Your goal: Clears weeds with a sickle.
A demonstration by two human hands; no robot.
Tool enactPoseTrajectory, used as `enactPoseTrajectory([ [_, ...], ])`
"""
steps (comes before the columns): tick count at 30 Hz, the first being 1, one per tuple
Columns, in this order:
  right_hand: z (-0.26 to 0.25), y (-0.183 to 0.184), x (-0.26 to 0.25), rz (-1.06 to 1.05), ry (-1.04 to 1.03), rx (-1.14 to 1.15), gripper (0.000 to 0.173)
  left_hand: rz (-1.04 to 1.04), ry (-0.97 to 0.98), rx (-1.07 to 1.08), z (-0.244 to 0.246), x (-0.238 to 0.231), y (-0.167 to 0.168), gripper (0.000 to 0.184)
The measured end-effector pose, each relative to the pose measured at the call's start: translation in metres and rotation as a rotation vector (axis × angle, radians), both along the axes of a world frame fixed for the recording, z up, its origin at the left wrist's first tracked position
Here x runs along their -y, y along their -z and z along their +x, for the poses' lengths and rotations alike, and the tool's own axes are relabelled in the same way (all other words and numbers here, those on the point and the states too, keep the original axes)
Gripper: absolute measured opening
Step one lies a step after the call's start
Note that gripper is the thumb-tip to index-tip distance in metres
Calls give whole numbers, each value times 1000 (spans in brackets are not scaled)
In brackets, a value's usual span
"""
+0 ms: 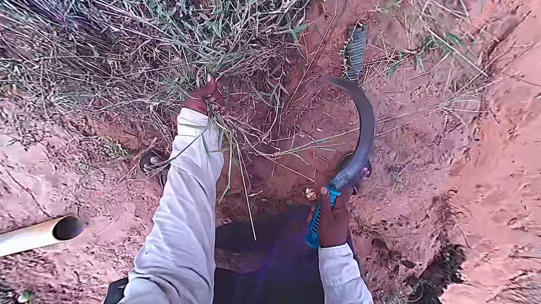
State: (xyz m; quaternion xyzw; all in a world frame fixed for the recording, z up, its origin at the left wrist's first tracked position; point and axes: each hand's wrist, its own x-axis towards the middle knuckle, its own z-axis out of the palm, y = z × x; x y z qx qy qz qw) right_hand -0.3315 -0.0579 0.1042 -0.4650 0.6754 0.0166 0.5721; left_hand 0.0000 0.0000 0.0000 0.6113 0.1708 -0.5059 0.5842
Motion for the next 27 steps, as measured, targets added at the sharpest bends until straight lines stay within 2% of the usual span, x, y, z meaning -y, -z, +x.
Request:
enactPoseTrajectory([
  [3,16,21,3,-12,-52,0,30,130,-7,46,10,-7,0,39],
  [6,41,37,14,-19,20,104,34,240,-32,89,12,-6,-2,37],
  [10,77,56,36,-287,228,353,37,304,4,127,23,-8,-11,38],
  [12,103,63,37,-334,297,318,35,355,3,163,26,-5,-14,35],
  [14,123,78,12,-157,244,163,39,407,11,189,27,-5,-10,34],
  [16,131,91,-18,175,18,-10,46,466,46,226,27,-8,-8,32],
  [17,133,89,-25,261,-58,-62,45,491,78,248,29,-12,-7,30],
  [20,120,50,-26,287,-50,-53,41,529,84,287,41,-24,-13,29],
  [22,93,22,-25,182,-34,-27,39,532,53,305,46,-17,-26,26],
  [24,74,8,-22,-46,-35,11,37,562,37,314,53,-12,-36,19],
  [27,78,17,6,-319,97,131,31,647,45,315,44,-13,-38,25],
])
